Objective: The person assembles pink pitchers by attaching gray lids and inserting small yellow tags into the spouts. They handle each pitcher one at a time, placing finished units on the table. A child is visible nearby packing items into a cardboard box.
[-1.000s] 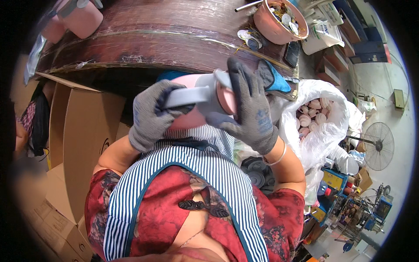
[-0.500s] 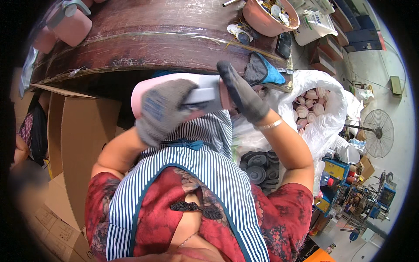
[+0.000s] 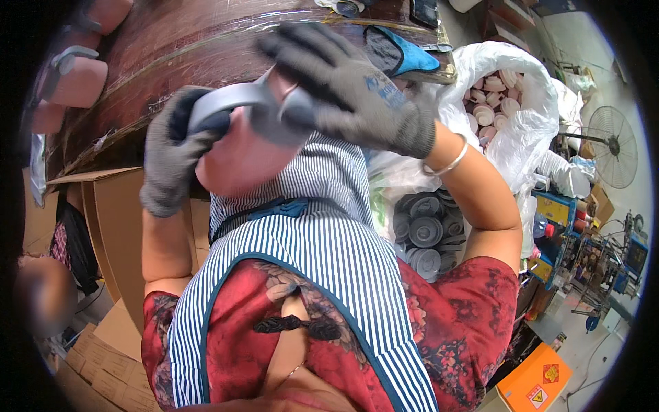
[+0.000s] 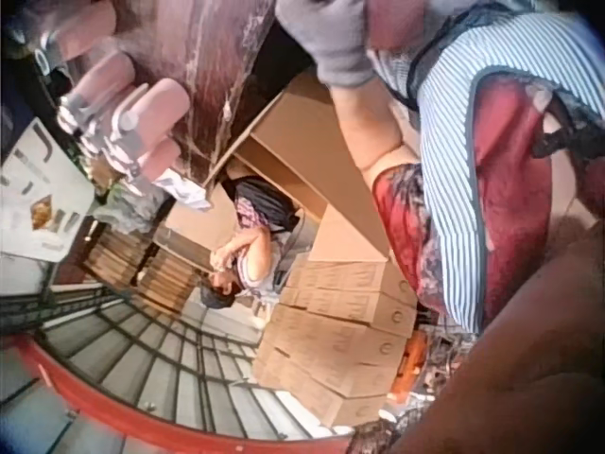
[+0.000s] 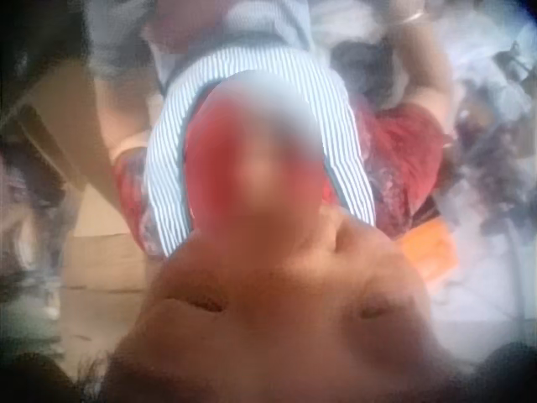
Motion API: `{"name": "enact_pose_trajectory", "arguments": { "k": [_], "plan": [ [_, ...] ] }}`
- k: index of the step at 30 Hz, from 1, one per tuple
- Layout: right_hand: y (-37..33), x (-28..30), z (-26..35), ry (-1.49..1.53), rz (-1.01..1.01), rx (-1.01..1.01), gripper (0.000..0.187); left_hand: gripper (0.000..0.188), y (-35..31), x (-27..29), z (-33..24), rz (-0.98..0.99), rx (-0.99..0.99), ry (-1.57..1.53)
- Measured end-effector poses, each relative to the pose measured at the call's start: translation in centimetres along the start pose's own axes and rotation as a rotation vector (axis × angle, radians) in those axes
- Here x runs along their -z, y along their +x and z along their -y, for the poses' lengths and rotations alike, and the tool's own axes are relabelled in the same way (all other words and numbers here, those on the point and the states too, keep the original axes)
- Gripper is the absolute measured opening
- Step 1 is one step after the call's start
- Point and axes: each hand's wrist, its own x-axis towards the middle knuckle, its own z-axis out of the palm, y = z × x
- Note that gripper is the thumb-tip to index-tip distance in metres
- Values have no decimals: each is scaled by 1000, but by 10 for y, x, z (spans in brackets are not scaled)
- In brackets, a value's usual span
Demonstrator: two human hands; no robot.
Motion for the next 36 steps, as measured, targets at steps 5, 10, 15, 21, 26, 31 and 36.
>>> {"name": "enact_pose_trajectory", "arguments": {
  "k": [5,10,15,21,26,31,36],
  "plan": [
    [-4,-13,-10,387,-54,-39,73,34,-10,-27,-21,-49,117,165],
    [-32,-73,-51,917,-171,-467,57,42,5,-42,-9,-13,321,-82],
    [-141,-138,-130,407,28,-1105,47,35,2,0,-2,-232,477,-308],
    [-230,-288,-193,-366,416,-675,35,50,13,-11,-5,-120,656,-449],
    [-187,-246,-182,-128,655,-718,35,53,12,-1,9,-92,597,-412],
    [-92,-66,-96,487,200,-718,40,56,21,-8,14,13,574,-429],
    [-30,-70,-143,-403,-252,-533,63,60,24,-4,19,63,555,-413]
  ]
}}
